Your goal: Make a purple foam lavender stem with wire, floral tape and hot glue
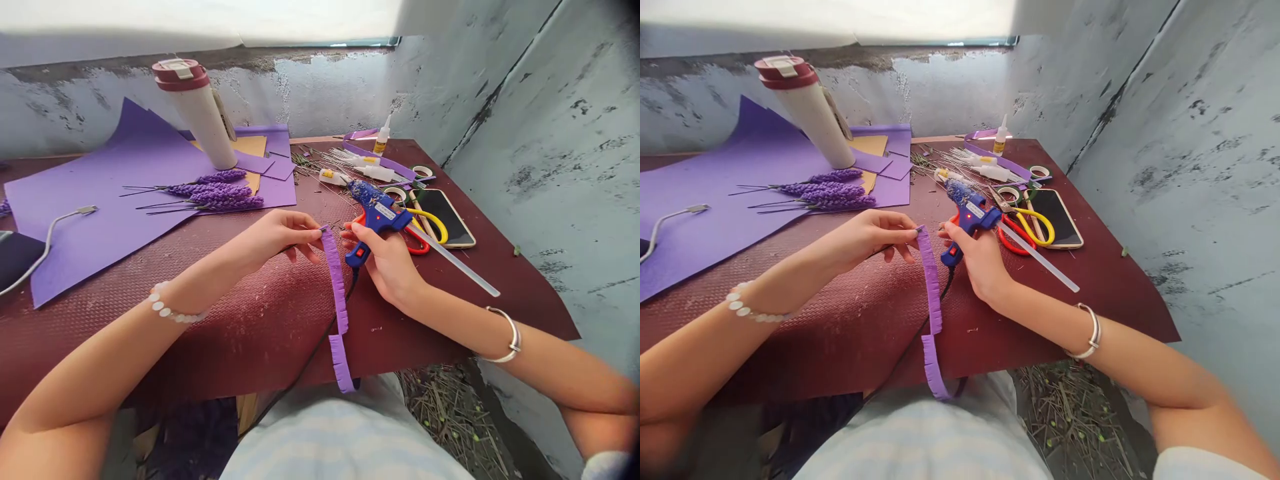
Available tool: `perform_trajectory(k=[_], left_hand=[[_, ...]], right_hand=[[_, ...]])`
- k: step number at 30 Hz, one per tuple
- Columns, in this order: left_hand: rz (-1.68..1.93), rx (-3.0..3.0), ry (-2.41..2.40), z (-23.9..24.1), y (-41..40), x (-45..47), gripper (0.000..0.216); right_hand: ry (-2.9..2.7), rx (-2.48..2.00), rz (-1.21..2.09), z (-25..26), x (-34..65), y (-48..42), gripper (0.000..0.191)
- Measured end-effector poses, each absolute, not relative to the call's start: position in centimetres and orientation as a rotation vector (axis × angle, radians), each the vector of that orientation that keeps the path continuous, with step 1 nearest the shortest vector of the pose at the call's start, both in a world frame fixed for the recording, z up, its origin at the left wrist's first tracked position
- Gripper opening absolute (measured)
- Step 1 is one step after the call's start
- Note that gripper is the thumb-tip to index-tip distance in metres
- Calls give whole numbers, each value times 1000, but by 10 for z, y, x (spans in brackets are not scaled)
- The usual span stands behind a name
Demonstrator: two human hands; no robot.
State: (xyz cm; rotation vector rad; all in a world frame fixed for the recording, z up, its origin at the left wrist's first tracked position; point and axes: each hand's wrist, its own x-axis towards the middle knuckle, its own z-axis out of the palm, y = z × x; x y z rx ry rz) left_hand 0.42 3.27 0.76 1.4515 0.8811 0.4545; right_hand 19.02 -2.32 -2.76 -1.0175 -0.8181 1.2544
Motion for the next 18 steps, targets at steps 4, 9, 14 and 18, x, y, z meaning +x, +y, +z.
perform_trajectory(k=[4, 9, 14, 18], left_hand=[[469, 1456, 881, 4, 36, 2, 23], [474, 1461, 862, 1, 41, -1, 20], [464, 1435, 882, 0, 41, 0, 18], [479, 1399, 894, 2, 40, 0, 17]], right_hand=[[-958, -990, 1356, -35, 190, -4, 20], [-1116, -1013, 1664, -32, 194, 10, 17], [-1418, -1302, 1694, -25, 207, 7, 43], [-1463, -1493, 1810, -22, 217, -5, 64]])
